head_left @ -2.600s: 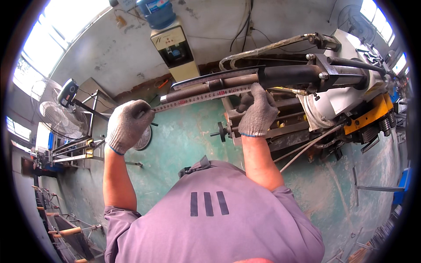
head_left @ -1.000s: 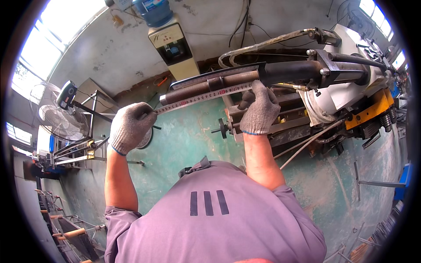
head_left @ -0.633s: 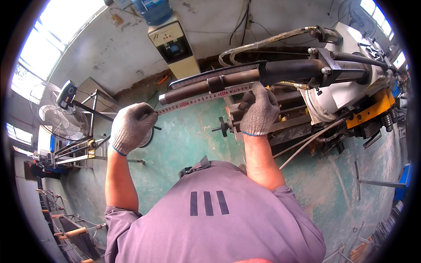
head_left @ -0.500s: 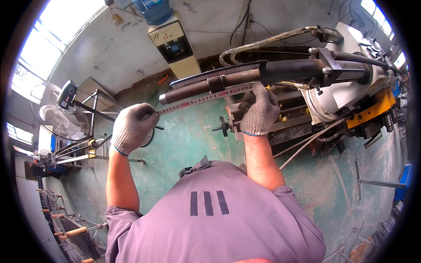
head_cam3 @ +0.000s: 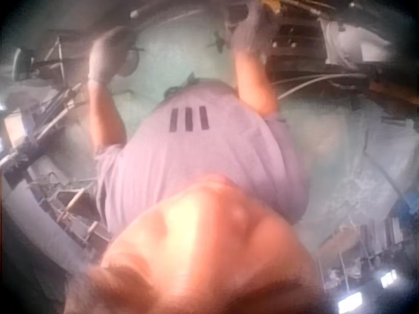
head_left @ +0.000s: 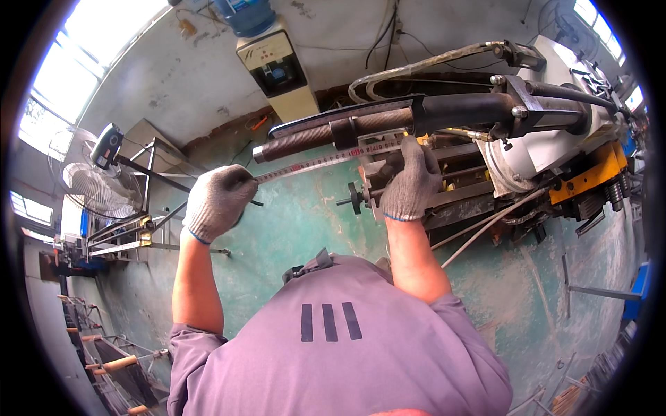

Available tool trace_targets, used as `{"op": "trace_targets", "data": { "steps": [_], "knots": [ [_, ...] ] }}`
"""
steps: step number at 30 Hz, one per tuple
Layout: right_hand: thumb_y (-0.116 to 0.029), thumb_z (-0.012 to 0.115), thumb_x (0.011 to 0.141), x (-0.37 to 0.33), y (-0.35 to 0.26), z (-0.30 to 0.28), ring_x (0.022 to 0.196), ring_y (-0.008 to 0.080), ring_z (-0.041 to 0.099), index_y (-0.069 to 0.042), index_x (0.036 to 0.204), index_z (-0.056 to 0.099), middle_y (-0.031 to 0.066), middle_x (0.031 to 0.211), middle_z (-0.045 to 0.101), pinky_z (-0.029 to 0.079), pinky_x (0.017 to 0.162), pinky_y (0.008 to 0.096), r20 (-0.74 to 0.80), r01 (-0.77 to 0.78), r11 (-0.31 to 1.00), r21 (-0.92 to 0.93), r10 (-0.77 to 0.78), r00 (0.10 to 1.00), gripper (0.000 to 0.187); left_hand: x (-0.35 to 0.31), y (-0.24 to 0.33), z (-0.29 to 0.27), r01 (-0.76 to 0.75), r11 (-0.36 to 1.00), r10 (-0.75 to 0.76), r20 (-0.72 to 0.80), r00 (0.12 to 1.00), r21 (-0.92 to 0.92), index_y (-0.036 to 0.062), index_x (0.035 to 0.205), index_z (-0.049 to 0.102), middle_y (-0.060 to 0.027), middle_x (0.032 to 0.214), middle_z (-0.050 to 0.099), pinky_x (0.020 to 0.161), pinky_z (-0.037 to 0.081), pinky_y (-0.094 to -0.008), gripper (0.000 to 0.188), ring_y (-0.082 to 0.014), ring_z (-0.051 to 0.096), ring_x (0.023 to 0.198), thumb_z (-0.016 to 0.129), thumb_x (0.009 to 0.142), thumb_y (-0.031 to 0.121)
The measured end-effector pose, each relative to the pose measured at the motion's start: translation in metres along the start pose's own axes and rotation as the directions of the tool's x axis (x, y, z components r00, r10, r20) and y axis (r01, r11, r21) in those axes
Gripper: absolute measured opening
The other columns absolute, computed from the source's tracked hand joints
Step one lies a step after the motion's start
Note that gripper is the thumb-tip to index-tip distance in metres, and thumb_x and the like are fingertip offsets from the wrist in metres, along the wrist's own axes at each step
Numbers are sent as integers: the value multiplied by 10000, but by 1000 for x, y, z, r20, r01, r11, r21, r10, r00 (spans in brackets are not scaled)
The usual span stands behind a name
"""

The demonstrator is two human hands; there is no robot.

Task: The person measures a long metal pipe clamped in a machine using a tape measure. They then move to a different area to measure a flexible corrugated hose, extending the tape measure along its length to determine its size.

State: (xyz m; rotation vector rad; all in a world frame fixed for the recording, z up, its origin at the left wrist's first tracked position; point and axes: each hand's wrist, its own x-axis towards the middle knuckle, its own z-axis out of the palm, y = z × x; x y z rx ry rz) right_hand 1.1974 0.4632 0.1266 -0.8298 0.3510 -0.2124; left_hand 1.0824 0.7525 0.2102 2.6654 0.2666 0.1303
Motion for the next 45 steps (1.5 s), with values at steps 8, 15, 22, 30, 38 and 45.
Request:
{"op": "trace_targets", "data": {
  "steps": [8, 15, 22, 30, 38, 45],
  "knots": [
    [-165, 789, 1022, -15, 18, -34, 541, 88, 571, -45, 823, 675, 17, 662, 657, 431, 526, 269, 144, 7, 994, -108, 9, 990, 258, -24, -6, 65, 185, 963, -145, 203, 968, -194, 4, 1087, 801, -178, 917, 795, 816, 590, -389, 277, -239, 750, 817, 770, 972, 254],
    [-201, 813, 1026, -6, 40, -61, 577, 84, 590, -33, 819, 672, 18, 683, 669, 461, 547, 275, 222, -8, 970, -243, 64, 973, 301, -58, -14, 117, 456, 852, -338, 395, 854, -257, -35, 1150, 801, -77, 958, 793, 851, 574, -332, 322, -139, 691, 888, 763, 982, 237],
    [-221, 824, 1033, 0, 63, -85, 593, 64, 585, -53, 801, 665, -17, 689, 645, 476, 568, 258, 300, -93, 925, -368, 213, 930, 327, -114, -13, 164, 716, 612, -485, 556, 675, -336, 7, 1170, 814, -21, 906, 758, 712, 551, -299, 360, -99, 650, 777, 765, 987, 313],
    [-217, 780, 1051, -18, 89, -111, 627, 55, 632, -47, 841, 722, -11, 737, 698, 532, 590, 245, 358, -102, 776, -622, 398, 845, 276, -180, -34, 208, 806, 380, -505, 628, 592, -454, 7, 1078, 800, -46, 846, 744, 617, 518, -300, 276, -117, 648, 691, 772, 1000, 270],
    [-246, 797, 1011, -63, 128, -150, 583, 58, 578, -53, 799, 717, -21, 681, 667, 467, 560, 279, 275, -184, 648, -739, 540, 796, 297, -251, -73, 231, 819, 421, -542, 616, 571, -389, 3, 1122, 820, -34, 839, 733, 616, 517, -302, 343, -111, 648, 703, 767, 963, 302],
    [-233, 769, 1003, -122, 151, -209, 638, 84, 631, -50, 909, 791, -24, 704, 680, 507, 606, 305, 183, -144, 498, -855, 549, 815, 207, -357, -160, 301, 882, 353, -576, 670, 468, -312, -1, 1148, 831, -52, 869, 762, 691, 562, -328, 356, -146, 699, 761, 788, 947, 290]
  ]
}}
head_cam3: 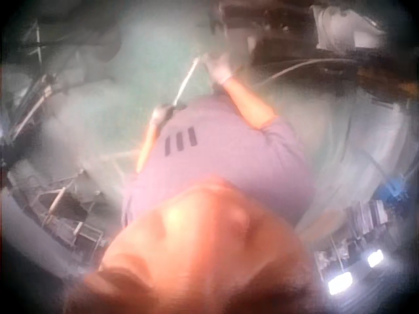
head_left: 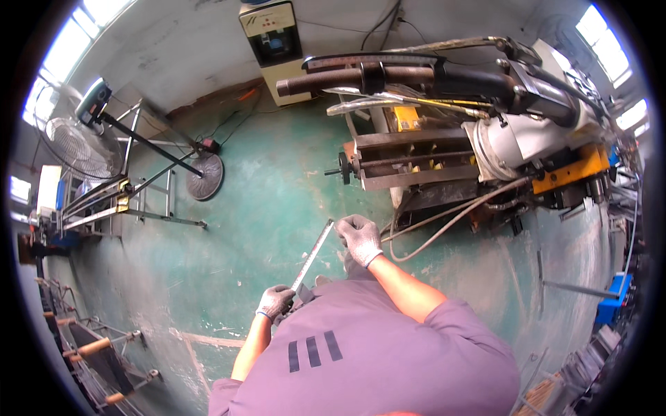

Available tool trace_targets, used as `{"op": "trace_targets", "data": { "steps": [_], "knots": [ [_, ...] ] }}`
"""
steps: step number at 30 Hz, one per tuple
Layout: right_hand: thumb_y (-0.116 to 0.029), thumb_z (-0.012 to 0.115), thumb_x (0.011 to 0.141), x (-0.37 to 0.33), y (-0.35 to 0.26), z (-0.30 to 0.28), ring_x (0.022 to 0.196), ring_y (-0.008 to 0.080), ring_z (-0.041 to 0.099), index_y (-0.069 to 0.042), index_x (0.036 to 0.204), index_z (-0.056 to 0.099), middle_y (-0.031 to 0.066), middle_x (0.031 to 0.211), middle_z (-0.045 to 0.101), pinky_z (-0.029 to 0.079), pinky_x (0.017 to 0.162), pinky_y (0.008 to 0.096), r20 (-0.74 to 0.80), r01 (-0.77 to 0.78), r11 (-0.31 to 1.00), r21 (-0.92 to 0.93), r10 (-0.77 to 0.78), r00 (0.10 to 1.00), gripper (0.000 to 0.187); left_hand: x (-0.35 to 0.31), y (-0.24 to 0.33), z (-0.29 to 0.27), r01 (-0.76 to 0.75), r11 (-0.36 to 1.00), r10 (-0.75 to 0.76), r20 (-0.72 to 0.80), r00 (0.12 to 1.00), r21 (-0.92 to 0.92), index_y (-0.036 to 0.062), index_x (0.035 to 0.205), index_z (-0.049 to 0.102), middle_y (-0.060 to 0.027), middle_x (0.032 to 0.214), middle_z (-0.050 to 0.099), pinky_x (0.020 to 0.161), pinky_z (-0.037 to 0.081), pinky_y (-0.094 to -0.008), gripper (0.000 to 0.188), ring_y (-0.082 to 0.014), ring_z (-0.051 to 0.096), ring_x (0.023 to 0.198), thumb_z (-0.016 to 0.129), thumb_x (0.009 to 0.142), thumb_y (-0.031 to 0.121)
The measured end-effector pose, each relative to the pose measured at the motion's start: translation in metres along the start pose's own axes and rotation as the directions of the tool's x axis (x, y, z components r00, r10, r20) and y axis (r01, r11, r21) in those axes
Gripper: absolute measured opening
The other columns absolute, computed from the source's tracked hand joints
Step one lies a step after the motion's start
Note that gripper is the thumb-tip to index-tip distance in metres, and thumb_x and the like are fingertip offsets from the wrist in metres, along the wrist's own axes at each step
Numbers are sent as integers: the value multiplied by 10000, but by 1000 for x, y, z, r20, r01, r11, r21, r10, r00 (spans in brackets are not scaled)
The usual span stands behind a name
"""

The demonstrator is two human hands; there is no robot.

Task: The person measures a long metal pipe clamped in a machine using a tape measure. They then move to a different area to measure a flexible corrugated hose, extending the tape measure along its length to determine its size.

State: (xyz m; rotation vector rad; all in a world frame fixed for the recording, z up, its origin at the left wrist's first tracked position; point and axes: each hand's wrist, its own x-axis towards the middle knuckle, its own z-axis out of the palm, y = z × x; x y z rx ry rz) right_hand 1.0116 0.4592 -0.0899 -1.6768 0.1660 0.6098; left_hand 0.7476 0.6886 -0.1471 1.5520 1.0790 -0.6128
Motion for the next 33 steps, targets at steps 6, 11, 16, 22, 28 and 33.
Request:
{"op": "trace_targets", "data": {
  "steps": [6, 11, 16, 22, 28, 33],
  "knots": [
    [-180, 763, 999, -46, 12, -22, 610, 65, 601, -46, 930, 798, -19, 746, 693, 486, 567, 277, -137, 85, 973, 213, -56, 989, 155, -15, -68, -12, 63, 941, -65, -6, 998, 331, 29, 1162, 853, -135, 987, 835, 774, 616, -388, 384, -232, 771, 828, 802, 907, 312],
    [-167, 765, 1021, -33, -48, -56, 653, 84, 655, -23, 1021, 798, 15, 809, 733, 523, 595, 258, -289, 280, 933, 226, -210, 934, 149, -25, -89, -27, 60, 921, -45, -49, 998, 384, 59, 1137, 865, -146, 944, 833, 728, 623, -402, 367, -231, 777, 787, 793, 912, 340],
    [-248, 772, 1027, -17, -135, -58, 624, 69, 646, -27, 991, 783, 12, 799, 735, 508, 564, 258, -318, 412, 861, 299, -317, 894, 225, -22, -104, -15, -4, 981, 35, -157, 987, 193, 22, 1134, 855, -144, 940, 831, 812, 616, -367, 398, -232, 781, 858, 807, 916, 351],
    [-368, 795, 1054, 13, -205, -64, 617, 92, 658, -19, 1013, 749, 38, 823, 742, 528, 542, 283, -253, 492, 801, 341, -426, 868, 354, -3, -146, 19, -184, 942, 213, -76, 974, 280, 53, 1192, 843, -201, 1082, 839, 922, 599, -412, 478, -308, 810, 1036, 771, 933, 449],
    [-643, 770, 1019, 56, -263, -63, 614, 154, 686, 3, 1097, 725, 65, 863, 750, 556, 528, 324, -9, 420, 827, 374, -450, 893, 652, 29, -233, 45, -370, 929, 371, -32, 928, 35, 113, 1284, 821, -194, 1207, 825, 982, 587, -413, 507, -332, 800, 1144, 740, 938, 474],
    [-631, 755, 1035, 83, -284, -64, 615, 170, 698, -18, 1107, 724, 58, 857, 759, 548, 544, 330, 63, 416, 883, 218, -438, 897, 618, 17, -233, 74, -230, 973, 228, -171, 958, 11, 107, 1281, 821, -185, 1198, 830, 978, 587, -408, 512, -330, 800, 1143, 744, 937, 479]
  ]
}}
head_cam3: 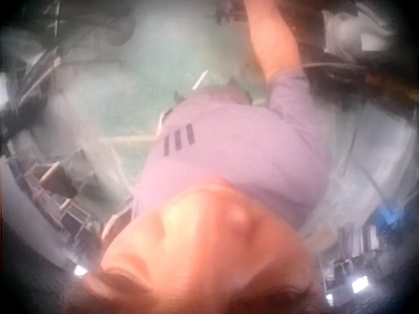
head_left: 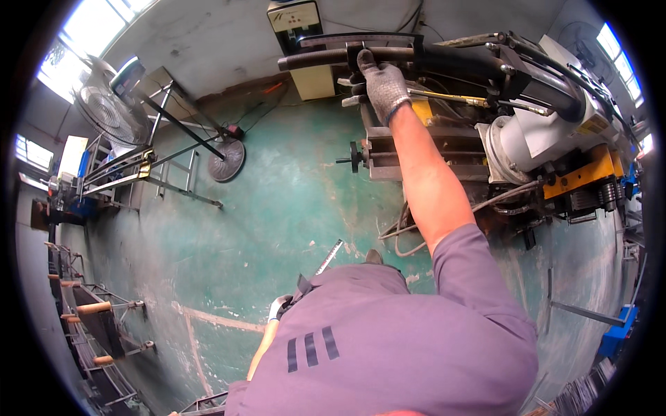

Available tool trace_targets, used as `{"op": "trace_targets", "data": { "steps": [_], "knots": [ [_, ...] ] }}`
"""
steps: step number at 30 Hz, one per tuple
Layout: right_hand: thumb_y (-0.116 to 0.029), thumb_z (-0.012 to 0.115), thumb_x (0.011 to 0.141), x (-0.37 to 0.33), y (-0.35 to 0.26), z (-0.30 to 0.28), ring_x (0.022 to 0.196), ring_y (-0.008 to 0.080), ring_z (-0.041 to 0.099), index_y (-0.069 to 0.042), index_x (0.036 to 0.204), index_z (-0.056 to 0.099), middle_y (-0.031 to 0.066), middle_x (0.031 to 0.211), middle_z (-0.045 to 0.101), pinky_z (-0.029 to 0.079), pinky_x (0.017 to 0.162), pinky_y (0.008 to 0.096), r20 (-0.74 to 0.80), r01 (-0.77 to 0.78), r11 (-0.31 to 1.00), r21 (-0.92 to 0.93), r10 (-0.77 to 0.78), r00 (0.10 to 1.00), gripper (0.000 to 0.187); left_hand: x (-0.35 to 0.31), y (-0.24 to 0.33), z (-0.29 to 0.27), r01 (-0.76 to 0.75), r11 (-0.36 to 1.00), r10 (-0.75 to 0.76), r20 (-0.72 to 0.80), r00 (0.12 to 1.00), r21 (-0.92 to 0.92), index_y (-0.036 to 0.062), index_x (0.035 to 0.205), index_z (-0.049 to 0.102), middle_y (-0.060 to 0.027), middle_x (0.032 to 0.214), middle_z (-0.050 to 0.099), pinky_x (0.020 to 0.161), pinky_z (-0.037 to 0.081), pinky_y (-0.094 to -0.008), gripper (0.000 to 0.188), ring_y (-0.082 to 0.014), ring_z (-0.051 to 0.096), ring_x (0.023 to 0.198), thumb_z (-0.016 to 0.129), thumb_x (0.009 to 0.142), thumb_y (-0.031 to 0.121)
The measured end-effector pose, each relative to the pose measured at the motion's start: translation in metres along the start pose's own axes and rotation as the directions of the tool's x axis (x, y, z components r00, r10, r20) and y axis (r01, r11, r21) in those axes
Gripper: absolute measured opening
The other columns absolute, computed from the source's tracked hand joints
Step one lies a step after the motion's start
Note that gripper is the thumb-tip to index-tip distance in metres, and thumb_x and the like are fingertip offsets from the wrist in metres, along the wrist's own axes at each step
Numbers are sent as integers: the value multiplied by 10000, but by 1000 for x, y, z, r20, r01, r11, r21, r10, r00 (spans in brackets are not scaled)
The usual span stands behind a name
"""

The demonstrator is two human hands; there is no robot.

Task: The person measures a long metal pipe clamped in a machine using a tape measure. They then move to a different area to measure a flexible corrugated hose, extending the tape measure along its length to determine its size.

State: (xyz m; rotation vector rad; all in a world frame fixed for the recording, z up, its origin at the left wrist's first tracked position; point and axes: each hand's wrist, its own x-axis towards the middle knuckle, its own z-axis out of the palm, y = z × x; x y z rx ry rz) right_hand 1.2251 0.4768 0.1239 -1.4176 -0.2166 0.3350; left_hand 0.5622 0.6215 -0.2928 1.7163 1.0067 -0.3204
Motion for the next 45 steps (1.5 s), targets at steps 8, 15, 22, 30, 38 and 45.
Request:
{"op": "trace_targets", "data": {
  "steps": [8, 15, 22, 30, 38, 45],
  "knots": [
    [-400, 784, 1081, -8, 1, -4, 603, 160, 694, -15, 1049, 729, 66, 822, 750, 524, 552, 315, 14, -25, 1000, 9, 24, 1000, 391, -12, -3, 18, 17, 999, -18, -30, 999, -30, 100, 1235, 831, -197, 1163, 828, 951, 594, -414, 465, -334, 804, 1111, 763, 933, 447],
    [-245, 808, 1064, -9, 7, -5, 612, 166, 708, -4, 1046, 742, 73, 823, 759, 536, 558, 323, -13, -31, 997, 74, 32, 999, 250, -36, 70, 14, 43, 993, -40, -26, 999, 113, 95, 1208, 836, -194, 1124, 829, 924, 594, -415, 433, -326, 807, 1070, 758, 948, 431],
    [-162, 780, 1059, -2, 23, -13, 626, 158, 702, -4, 1066, 756, 59, 845, 759, 534, 552, 318, -99, 33, 982, 188, -15, 995, 159, 4, 11, 24, 134, 981, -132, -20, 991, 144, 93, 1216, 834, -189, 1130, 831, 927, 590, -406, 410, -315, 809, 1073, 752, 951, 394],
    [-533, 847, 994, -44, -23, -7, 693, 177, 669, -35, 1060, 806, 30, 839, 749, 567, 647, 403, -163, 22, 997, -80, -34, 986, 503, 29, -18, 13, 5, 972, -13, 31, 999, 234, 94, 1261, 818, -211, 1174, 821, 939, 585, -415, 420, -323, 807, 1107, 734, 962, 378],
    [-571, 822, 947, -16, -21, -26, 1161, 431, 763, -115, 1192, 859, 236, 1184, 813, 587, 1029, 474, -94, 144, 686, -713, -298, 950, 519, 55, -29, 7, -186, 968, 171, 102, 980, 169, 83, 1272, 807, -224, 1149, 818, 944, 583, -425, 446, -360, 796, 1096, 732, 963, 396],
    [-343, 807, 957, -32, -14, -30, 1058, 398, 784, -102, 1132, 862, 214, 1097, 819, 608, 925, 449, -153, 240, 731, -638, -426, 891, 303, 67, -23, 4, -162, 960, 132, 142, 981, 229, 15, 1322, 785, -126, 1156, 843, 965, 571, -361, 454, -213, 771, 1058, 744, 975, 305]
  ]
}}
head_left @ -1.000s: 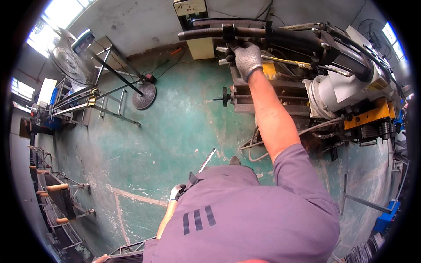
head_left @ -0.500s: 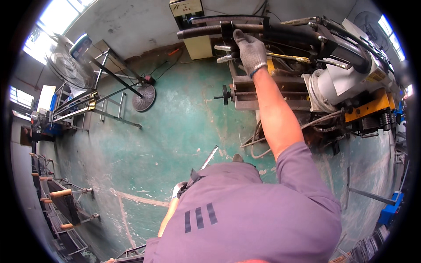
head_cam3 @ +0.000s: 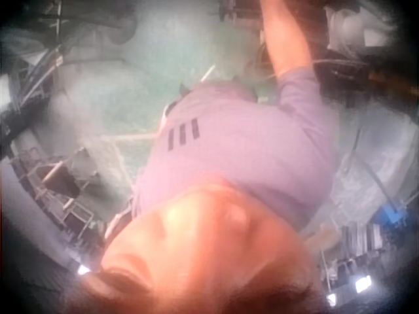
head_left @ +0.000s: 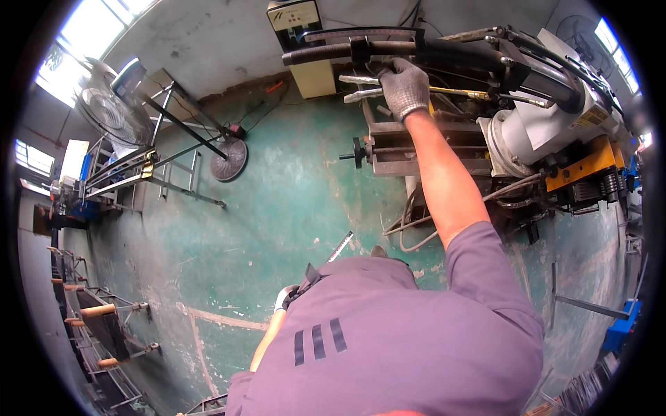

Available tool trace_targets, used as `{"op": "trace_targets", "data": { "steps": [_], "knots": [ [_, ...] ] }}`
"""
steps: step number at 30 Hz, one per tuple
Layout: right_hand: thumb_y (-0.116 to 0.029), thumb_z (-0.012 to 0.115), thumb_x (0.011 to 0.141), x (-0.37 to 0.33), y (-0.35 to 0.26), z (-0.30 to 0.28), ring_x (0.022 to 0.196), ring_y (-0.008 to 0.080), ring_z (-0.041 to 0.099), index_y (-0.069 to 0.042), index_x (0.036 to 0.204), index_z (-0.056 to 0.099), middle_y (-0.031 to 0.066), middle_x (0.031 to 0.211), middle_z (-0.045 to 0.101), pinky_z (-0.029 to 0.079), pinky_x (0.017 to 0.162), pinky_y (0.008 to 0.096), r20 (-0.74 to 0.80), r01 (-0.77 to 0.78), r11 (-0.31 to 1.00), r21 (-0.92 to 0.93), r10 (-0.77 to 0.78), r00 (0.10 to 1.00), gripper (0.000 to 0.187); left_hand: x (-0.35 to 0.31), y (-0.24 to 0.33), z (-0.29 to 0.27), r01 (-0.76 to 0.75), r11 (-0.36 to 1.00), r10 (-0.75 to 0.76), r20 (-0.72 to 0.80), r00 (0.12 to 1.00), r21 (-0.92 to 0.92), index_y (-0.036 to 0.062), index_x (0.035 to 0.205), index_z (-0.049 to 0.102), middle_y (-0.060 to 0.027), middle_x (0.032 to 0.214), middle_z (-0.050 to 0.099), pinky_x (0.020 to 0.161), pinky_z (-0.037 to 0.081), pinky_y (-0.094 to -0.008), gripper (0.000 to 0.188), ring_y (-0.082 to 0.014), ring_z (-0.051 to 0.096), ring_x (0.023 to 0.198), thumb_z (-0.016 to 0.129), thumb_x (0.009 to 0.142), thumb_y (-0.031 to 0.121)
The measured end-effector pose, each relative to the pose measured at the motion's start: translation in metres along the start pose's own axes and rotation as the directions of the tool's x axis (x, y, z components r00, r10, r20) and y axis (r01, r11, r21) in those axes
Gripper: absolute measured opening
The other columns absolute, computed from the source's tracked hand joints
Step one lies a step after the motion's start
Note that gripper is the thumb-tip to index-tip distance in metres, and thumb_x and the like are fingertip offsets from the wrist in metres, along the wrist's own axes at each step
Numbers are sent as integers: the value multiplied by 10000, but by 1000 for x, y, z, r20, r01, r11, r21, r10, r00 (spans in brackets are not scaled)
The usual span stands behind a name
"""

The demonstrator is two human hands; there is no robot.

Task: The person measures a long metal pipe clamped in a machine using a tape measure. They then move to a different area to measure a flexible corrugated hose, extending the tape measure along its length to determine its size.

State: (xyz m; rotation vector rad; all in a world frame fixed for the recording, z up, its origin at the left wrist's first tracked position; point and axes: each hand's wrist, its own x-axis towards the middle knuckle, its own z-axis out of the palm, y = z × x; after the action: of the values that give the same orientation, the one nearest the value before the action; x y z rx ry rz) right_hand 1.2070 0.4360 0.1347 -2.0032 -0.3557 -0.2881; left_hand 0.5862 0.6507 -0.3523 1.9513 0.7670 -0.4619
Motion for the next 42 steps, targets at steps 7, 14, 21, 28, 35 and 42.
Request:
{"op": "trace_targets", "data": {
  "steps": [7, 14, 21, 28, 35, 42],
  "knots": [
    [-404, 929, 890, 15, -25, -8, 855, 270, 786, -91, 1011, 890, 159, 911, 825, 599, 827, 387, 33, -22, 999, 50, 20, 999, 338, -4, -12, 8, 54, 977, -55, -1, 998, -207, 17, 1338, 782, -109, 1178, 840, 978, 563, -350, 422, -193, 760, 1079, 717, 1002, 265],
    [-621, 885, 871, 36, -19, -3, 831, 305, 768, -79, 897, 853, 144, 866, 813, 592, 830, 417, -55, 79, 991, -113, -85, 995, 543, -2, 30, -4, 115, 989, -112, 38, 993, -90, 24, 1347, 781, -62, 1206, 827, 986, 552, -335, 381, -168, 746, 1077, 680, 1033, 214],
    [-484, 868, 898, 22, -4, -8, 991, 377, 792, -143, 1063, 875, 176, 1048, 828, 613, 924, 448, 85, 118, 969, -216, -102, 991, 379, 2, -8, 8, 199, 922, -200, 31, 979, -331, 55, 1318, 800, -106, 1164, 835, 978, 565, -357, 373, -189, 757, 1050, 685, 1036, 271],
    [-494, 805, 920, -80, 91, 6, 851, 329, 791, -94, 948, 857, 157, 869, 821, 605, 833, 450, 248, -209, 977, -37, 212, 945, 405, -46, 149, -56, 164, 977, -182, -133, 974, -138, 20, 1184, 839, -99, 992, 843, 879, 591, -375, 460, -197, 763, 923, 819, 914, 392],
    [-283, 735, 1092, -202, 121, 13, 693, 106, 703, -43, 1161, 812, 32, 894, 772, 575, 615, 283, 561, -645, 729, 228, 443, 699, 262, -47, 309, -148, 60, 997, -73, -265, 962, -58, -37, 1131, 831, -141, 958, 832, 866, 601, -369, 422, -195, 767, 903, 771, 943, 336],
    [-428, 760, 1099, -148, 71, -14, 758, 116, 726, -44, 1209, 783, 48, 963, 782, 597, 678, 277, 503, -486, 642, 593, 176, 846, 400, -31, 458, -210, -232, 970, 243, -382, 892, 74, -53, 1091, 805, -44, 895, 761, 796, 571, -315, 294, -115, 685, 844, 762, 967, 210]
  ]
}}
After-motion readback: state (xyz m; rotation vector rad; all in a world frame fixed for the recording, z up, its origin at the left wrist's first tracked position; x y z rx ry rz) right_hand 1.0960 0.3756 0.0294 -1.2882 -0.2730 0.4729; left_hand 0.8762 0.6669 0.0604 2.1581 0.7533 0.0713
